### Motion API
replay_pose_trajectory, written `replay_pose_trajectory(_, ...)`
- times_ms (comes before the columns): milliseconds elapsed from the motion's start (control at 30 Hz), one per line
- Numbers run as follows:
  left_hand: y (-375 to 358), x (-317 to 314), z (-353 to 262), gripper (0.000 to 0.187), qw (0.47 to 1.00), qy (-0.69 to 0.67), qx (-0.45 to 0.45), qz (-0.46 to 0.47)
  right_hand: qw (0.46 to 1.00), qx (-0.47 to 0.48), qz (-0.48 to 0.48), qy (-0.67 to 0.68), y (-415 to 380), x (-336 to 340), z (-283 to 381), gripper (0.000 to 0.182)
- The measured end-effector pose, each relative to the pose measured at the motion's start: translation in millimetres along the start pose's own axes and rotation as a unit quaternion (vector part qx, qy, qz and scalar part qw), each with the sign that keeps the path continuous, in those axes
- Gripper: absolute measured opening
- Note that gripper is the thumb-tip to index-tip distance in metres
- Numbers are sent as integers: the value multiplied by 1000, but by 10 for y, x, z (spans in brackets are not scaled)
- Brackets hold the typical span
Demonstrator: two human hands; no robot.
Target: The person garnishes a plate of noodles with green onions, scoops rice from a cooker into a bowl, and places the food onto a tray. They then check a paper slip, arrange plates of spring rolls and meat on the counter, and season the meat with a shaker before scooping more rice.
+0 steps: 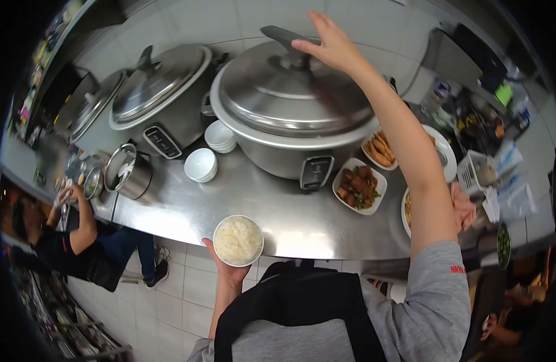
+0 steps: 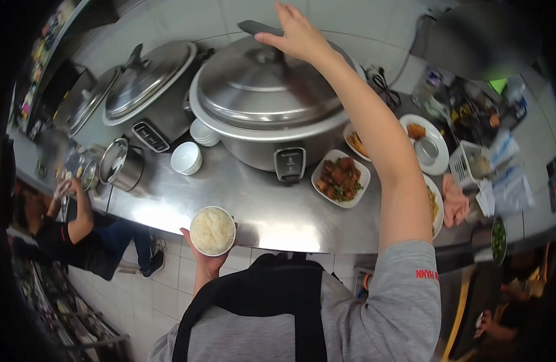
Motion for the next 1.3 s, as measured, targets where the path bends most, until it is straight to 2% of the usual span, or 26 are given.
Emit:
replay_pose_trajectory(67, 63, 37, 66, 95, 999, 21, 31, -6, 994, -54, -15, 93, -260, 789, 401, 46)
replay_pose_trajectory(133, 122, 44, 144, 94, 998, 23, 65, -14, 949, -251, 42, 186, -952, 1221, 351, 27)
replay_pose_trajectory(167, 169, 6, 181, 94, 996, 24, 85, -12, 911, -337, 17, 237, -1400, 1411, 392, 22)
replay_pose_trajectory(200, 183, -39, 211, 91, 994, 42, 105, 1, 887, -406, 1, 221, -2017, 1509, 291, 23)
replay_pose_trajectory(233, 209, -82, 231, 90, 992, 49, 119, 6, 821, -525, -19, 223, -2715, 1513, 218, 19)
replay_pose_trajectory(267, 229, -134, 281, 89, 989, 55, 137, 11, 781, -594, -19, 194, -3396, 1502, 208, 12)
replay_pose_trajectory(300, 230, -174, 340, 88, 985, 63, 158, 15, 730, -650, 1, 210, -4004, 1423, 275, 12)
replay_pose_trajectory(367, 229, -269, 444, 85, 974, 107, 199, 24, 562, -769, -39, 302, -4647, 1246, 622, 22)
replay_pose_trajectory(400, 264, -298, 523, 85, 968, 132, 211, 33, 539, -782, -54, 309, -4768, 1132, 751, 27)
replay_pose_trajectory(433, 314, -371, 661, 85, 961, 155, 224, 47, 598, -705, 5, 382, -4735, 956, 890, 37)
replay_pose_trajectory(467, 333, -482, 816, 85, 951, 175, 243, 71, 653, -644, 49, 397, -4638, 859, 1081, 51)
replay_pose_trajectory(500, 321, -585, 957, 85, 941, 195, 261, 94, 741, -571, 120, 333, -4294, 909, 1282, 72)
replay_pose_trajectory(533, 314, -675, 1117, 85, 931, 213, 274, 114, 766, -544, 157, 304, -3963, 1037, 1524, 88)
replay_pose_trajectory(567, 298, -735, 1334, 86, 913, 229, 310, 136, 845, -439, 137, 274, -3681, 1201, 1689, 103)
replay_pose_trajectory(600, 265, -789, 1545, 86, 895, 243, 341, 153, 885, -391, 159, 198, -3511, 1349, 1789, 113)
replay_pose_trajectory(700, 94, -973, 2233, 86, 849, 284, 389, 216, 858, -451, 219, 112, -3463, 1737, 1808, 118)
replay_pose_trajectory(733, -10, -1046, 2473, 85, 834, 295, 403, 237, 833, -495, 229, 94, -3476, 1920, 1762, 121)
replay_pose_trajectory(833, -252, -1128, 3230, 83, 791, 303, 461, 265, 809, -541, 231, -4, -3837, 2463, 1574, 121)
replay_pose_trajectory(1000, -966, -1436, 4471, 81, 725, 346, 489, 339, 791, -549, 219, -157, -4392, 3593, 1417, 113)
replay_pose_trajectory(1133, -1643, -1714, 5304, 83, 685, 274, 583, 341, 763, -575, 221, -195, -4763, 4560, 1249, 108)
replay_pose_trajectory(1167, -1760, -1732, 5512, 83, 655, 211, 642, 339, 750, -582, 229, -215, -4876, 4813, 1171, 107)
replay_pose_trajectory(1233, -1834, -1777, 5803, 81, 647, 219, 645, 342, 723, -597, 241, -251, -5188, 5325, 948, 107)
replay_pose_trajectory(1267, -1843, -1853, 5801, 70, 680, 253, 622, 295, 735, -563, 226, -302, -5379, 5647, 765, 107)
replay_pose_trajectory(1300, -1843, -1916, 5824, 67, 674, 255, 608, 332, 744, -528, 209, -351, -5518, 5943, 626, 107)
Point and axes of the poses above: each hand's wrist, its own y-axis towards the middle knuckle, its own x-axis out of the back of the hand, z = x × y, the point moved 7 cm from there along y, towards the middle knuckle, and after that the axes turned 2 degrees about -z, right-handed, at the moved point
